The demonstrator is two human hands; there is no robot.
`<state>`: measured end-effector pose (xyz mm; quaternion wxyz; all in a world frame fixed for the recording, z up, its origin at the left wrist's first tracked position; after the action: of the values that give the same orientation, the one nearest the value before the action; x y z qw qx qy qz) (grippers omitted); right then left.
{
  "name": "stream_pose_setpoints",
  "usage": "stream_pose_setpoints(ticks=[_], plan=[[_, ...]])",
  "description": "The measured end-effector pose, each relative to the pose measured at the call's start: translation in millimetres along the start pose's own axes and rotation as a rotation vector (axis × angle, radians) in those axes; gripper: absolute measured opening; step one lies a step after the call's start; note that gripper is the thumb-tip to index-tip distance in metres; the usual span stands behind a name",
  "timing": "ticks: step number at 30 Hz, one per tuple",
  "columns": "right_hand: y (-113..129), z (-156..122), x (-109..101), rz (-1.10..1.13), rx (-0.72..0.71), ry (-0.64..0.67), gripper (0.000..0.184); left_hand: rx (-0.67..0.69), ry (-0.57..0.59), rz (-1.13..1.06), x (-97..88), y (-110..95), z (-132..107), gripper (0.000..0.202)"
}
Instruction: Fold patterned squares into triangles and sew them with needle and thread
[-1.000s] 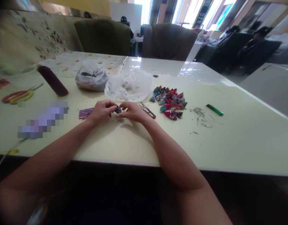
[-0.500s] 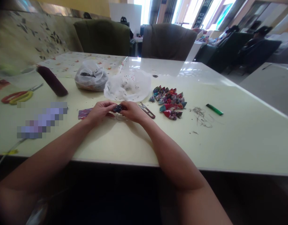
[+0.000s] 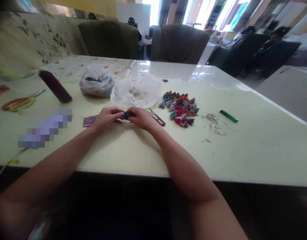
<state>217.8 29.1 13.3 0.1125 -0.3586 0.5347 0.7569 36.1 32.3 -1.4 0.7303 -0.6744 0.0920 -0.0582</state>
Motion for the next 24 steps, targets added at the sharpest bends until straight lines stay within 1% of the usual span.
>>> stream_pose_setpoints(ticks=[8,13,16,19,22,24], plan=[[-2.0,0.1,0.2,0.031,-0.038,-0.001,0.016,0.087,-0.029,0.074,2.3,-3.0,0.6,0.01],[-6.5,2.8,1.9,0.149,-0.051,-0.018,0.019,0.181,-0.092,0.232,1.1,-8.7,-0.7,0.007],[-9.3,5.1,3.3,0.246,0.005,-0.078,0.015,0.258,-0.14,0.387,-0.3,-9.6,-1.4,0.009],[-9.4,5.5,4.5,0.312,0.08,-0.133,0.017,0.362,-0.16,0.514,-0.5,-8.7,-2.2,0.011],[-7.0,4.3,5.6,0.361,0.099,-0.131,0.013,0.455,-0.156,0.585,0.3,-7.9,-2.9,0.011],[-5.7,3.5,5.9,0.381,0.099,-0.124,0.011,0.493,-0.156,0.62,1.1,-8.2,-3.3,0.011]])
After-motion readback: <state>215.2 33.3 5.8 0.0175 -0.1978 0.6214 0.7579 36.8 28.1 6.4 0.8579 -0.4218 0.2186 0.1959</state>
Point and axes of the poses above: each hand's wrist, its own z-axis towards the middle knuckle, its own x-axis out of the palm, y = z × x, the point moved 2 cm from there along z, towards the middle knuckle, and after that the axes turned 3 degrees about x, right-handed, at the moved point
